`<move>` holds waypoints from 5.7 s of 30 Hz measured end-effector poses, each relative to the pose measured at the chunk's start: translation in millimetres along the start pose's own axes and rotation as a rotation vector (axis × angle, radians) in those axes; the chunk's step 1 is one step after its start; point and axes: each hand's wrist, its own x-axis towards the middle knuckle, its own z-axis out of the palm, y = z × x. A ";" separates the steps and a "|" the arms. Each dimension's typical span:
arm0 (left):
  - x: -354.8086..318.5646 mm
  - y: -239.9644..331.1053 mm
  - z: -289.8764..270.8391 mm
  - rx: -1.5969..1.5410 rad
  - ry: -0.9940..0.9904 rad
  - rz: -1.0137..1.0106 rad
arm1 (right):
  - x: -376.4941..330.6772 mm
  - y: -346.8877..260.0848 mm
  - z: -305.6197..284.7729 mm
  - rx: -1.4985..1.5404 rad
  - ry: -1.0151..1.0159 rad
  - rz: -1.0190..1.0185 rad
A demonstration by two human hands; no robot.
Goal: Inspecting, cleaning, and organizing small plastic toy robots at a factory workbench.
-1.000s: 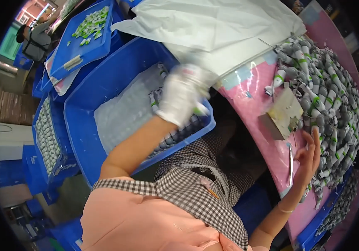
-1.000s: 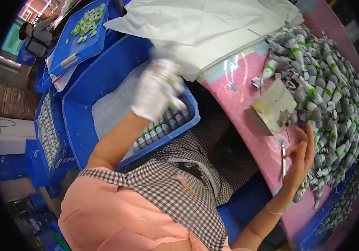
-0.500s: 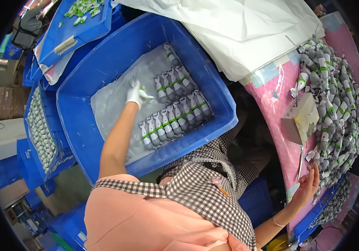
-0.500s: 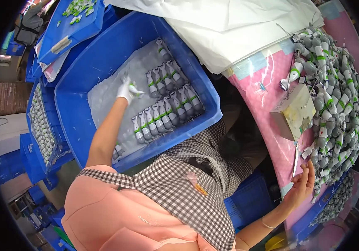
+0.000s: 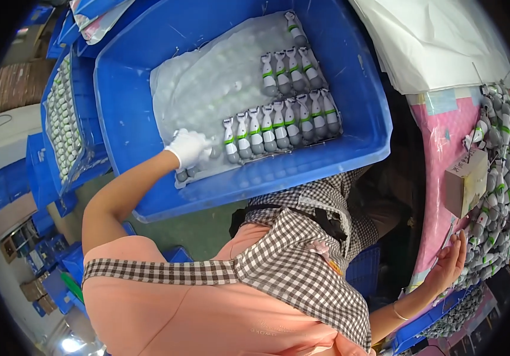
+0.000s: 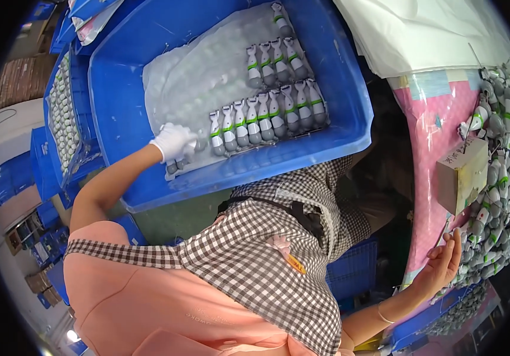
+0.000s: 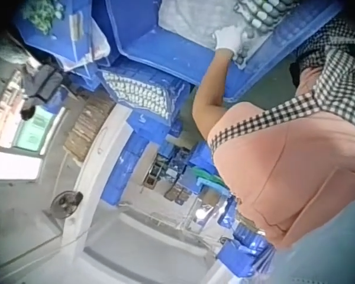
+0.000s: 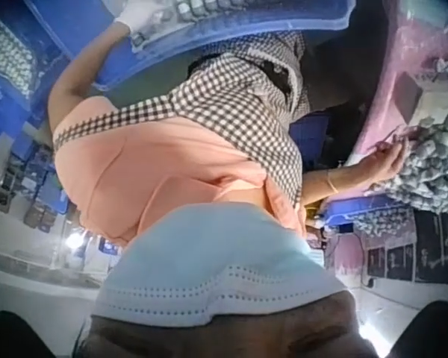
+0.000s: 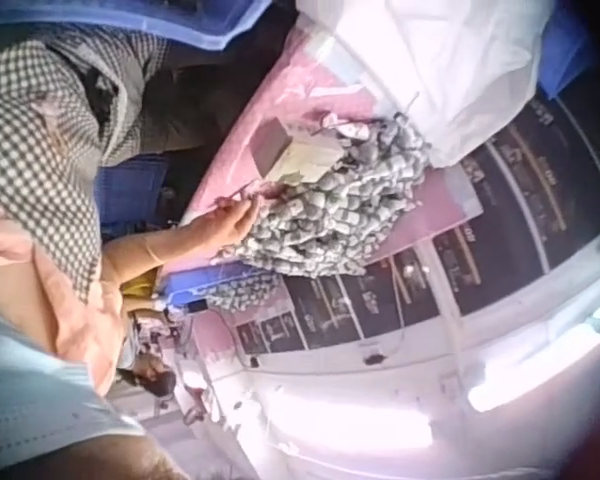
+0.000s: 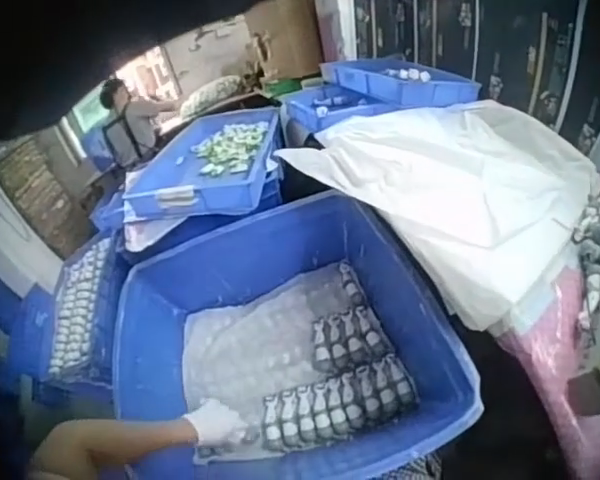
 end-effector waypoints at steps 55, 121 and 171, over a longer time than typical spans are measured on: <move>105.4 391.9 -322.4 -1.953 -0.520 0.933 | 77.9 -110.6 28.7 -0.999 0.054 -1.255; 76.3 395.3 -262.9 -1.419 -0.134 0.590 | 67.0 -0.8 29.4 -0.214 0.141 -0.202; 106.7 376.3 -323.3 -2.099 -0.355 0.548 | 20.9 -1.0 5.3 0.433 0.205 0.057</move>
